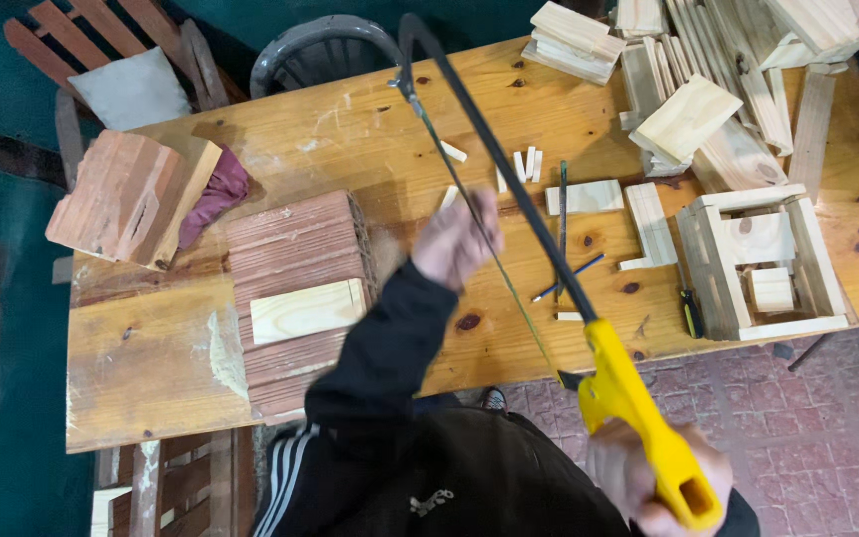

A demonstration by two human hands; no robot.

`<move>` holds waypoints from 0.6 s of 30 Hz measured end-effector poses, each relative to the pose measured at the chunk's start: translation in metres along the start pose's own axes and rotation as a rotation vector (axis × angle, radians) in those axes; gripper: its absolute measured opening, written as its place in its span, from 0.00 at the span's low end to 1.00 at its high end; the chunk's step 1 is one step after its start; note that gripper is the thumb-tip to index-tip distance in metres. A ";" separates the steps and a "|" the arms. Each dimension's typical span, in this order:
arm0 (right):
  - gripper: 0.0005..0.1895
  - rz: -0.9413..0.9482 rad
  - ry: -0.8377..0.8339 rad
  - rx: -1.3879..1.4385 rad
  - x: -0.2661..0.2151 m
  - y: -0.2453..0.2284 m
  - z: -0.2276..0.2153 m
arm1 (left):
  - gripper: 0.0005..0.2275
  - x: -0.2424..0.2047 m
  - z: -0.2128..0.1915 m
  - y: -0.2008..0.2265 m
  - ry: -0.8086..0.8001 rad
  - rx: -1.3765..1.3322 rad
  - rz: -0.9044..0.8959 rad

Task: The person assembles a hacksaw by inserting a blade into the frame and tightening the wing nut by hand.

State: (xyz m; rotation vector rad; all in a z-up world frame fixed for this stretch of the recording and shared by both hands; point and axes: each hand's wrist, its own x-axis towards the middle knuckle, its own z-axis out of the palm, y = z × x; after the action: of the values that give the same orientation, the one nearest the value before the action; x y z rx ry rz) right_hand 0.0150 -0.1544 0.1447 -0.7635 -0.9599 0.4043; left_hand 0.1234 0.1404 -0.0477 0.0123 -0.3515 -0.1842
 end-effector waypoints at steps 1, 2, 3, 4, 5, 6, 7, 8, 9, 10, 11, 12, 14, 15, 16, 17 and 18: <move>0.20 -0.031 0.034 -0.046 -0.004 0.006 -0.004 | 0.12 -0.013 0.009 -0.022 0.096 0.293 0.054; 0.20 -0.058 0.068 -0.089 -0.008 0.012 -0.007 | 0.08 -0.029 0.018 -0.044 0.197 0.584 0.112; 0.20 -0.052 0.070 -0.084 -0.007 0.011 -0.003 | 0.08 -0.032 0.022 -0.054 0.204 0.582 0.114; 0.22 -0.027 0.109 -0.128 -0.006 0.011 0.000 | 0.08 -0.036 0.027 -0.064 0.155 0.513 0.052; 0.24 -0.002 0.147 -0.171 -0.004 0.009 0.004 | 0.07 -0.040 0.032 -0.074 0.106 0.445 -0.008; 0.24 -0.002 0.137 -0.166 -0.005 0.011 0.003 | 0.07 -0.043 0.034 -0.081 0.106 0.451 0.002; 0.23 0.011 0.048 -0.153 -0.005 0.012 0.002 | 0.07 -0.045 0.036 -0.089 0.124 0.447 0.013; 0.21 0.023 -0.037 -0.143 -0.006 0.013 0.002 | 0.07 -0.047 0.037 -0.097 0.142 0.442 0.020; 0.21 0.021 -0.043 -0.141 -0.004 0.014 0.006 | 0.07 -0.047 0.044 -0.099 0.140 0.446 0.026; 0.20 0.005 -0.062 -0.252 -0.004 0.014 0.010 | 0.07 -0.048 0.050 -0.102 0.121 0.491 0.011; 0.19 -0.011 -0.081 -0.363 -0.004 0.015 0.013 | 0.09 -0.050 0.056 -0.105 0.103 0.537 -0.003; 0.19 -0.009 -0.083 -0.360 -0.004 0.015 0.016 | 0.09 -0.053 0.062 -0.106 0.106 0.538 0.000; 0.16 -0.079 -0.036 -0.459 -0.003 0.016 0.022 | 0.06 -0.058 0.075 -0.108 0.035 0.728 -0.127; 0.16 -0.081 -0.036 -0.459 -0.002 0.014 0.024 | 0.06 -0.062 0.076 -0.112 0.034 0.729 -0.127; 0.16 -0.081 -0.031 -0.485 -0.002 0.013 0.026 | 0.07 -0.066 0.077 -0.115 0.059 0.747 -0.125; 0.16 -0.081 -0.025 -0.511 -0.001 0.012 0.027 | 0.08 -0.070 0.077 -0.118 0.083 0.764 -0.123; 0.16 -0.084 -0.027 -0.511 -0.002 0.013 0.030 | 0.08 -0.072 0.074 -0.119 0.081 0.766 -0.121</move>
State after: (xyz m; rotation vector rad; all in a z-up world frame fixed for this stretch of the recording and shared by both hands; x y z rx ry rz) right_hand -0.0111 -0.1352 0.1442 -1.1761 -1.1331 0.0915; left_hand 0.0101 0.0378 -0.0076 0.7966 -0.3233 -0.1592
